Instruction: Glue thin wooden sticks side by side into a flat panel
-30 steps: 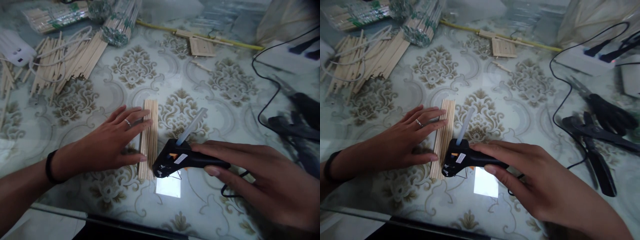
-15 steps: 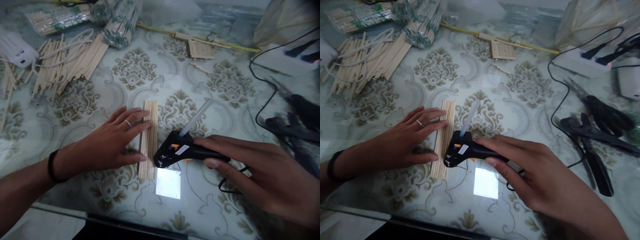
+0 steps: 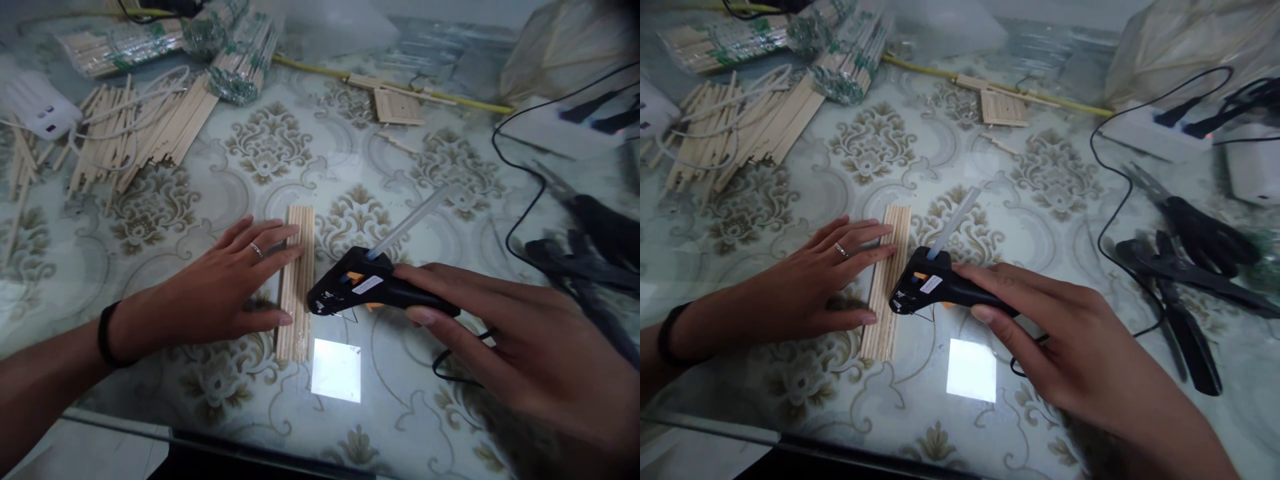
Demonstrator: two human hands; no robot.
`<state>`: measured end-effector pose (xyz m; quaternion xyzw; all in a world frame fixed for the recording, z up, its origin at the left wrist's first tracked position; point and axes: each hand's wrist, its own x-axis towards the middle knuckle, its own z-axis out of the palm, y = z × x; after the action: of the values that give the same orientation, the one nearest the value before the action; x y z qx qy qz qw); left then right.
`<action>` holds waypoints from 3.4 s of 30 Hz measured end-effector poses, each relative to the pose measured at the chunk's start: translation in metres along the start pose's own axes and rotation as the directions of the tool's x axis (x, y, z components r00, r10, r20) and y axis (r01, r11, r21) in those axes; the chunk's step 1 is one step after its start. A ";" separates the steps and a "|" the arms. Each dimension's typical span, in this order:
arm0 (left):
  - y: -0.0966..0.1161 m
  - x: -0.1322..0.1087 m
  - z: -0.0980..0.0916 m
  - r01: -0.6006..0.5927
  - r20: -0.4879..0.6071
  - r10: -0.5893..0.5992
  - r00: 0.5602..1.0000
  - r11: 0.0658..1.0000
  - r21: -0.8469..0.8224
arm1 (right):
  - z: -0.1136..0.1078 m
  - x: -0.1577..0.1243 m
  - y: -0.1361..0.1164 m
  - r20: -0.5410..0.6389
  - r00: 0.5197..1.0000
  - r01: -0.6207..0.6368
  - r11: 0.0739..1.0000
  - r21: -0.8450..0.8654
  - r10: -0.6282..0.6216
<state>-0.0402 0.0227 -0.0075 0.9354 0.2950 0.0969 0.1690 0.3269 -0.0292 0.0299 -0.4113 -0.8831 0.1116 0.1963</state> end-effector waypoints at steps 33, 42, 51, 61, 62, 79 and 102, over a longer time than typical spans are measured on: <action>-0.001 0.000 -0.001 -0.022 0.007 0.022 1.000 0.999 0.028 | 0.004 0.002 -0.002 -0.120 0.986 -0.121 0.992 -0.024 0.117; 0.000 0.001 0.000 -0.008 -0.007 0.008 1.000 1.000 -0.003 | 0.005 0.002 -0.002 -0.081 0.991 -0.111 0.994 0.007 0.111; -0.002 0.001 -0.001 -0.055 -0.017 0.055 0.998 0.997 0.045 | 0.006 0.000 -0.002 -0.117 0.988 -0.110 0.992 -0.063 0.103; -0.002 0.000 0.000 -0.036 -0.017 0.037 0.999 0.999 0.037 | 0.008 0.005 -0.002 -0.135 0.987 -0.107 0.980 -0.166 0.085; -0.002 0.000 0.000 -0.033 -0.015 0.033 0.999 0.999 0.038 | 0.008 0.005 -0.001 -0.136 0.987 -0.107 0.980 -0.169 0.084; -0.002 0.000 0.000 -0.024 -0.008 0.024 1.000 1.000 0.018 | 0.005 0.005 -0.003 -0.098 0.991 -0.101 0.987 -0.124 0.089; 0.000 0.002 -0.002 -0.028 0.014 0.028 1.000 0.998 0.051 | 0.006 -0.003 0.001 -0.087 0.989 -0.119 0.993 -0.011 0.117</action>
<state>-0.0393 0.0239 -0.0050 0.9441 0.2830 0.0855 0.1457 0.3265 -0.0311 0.0240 -0.4689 -0.8488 0.0979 0.2239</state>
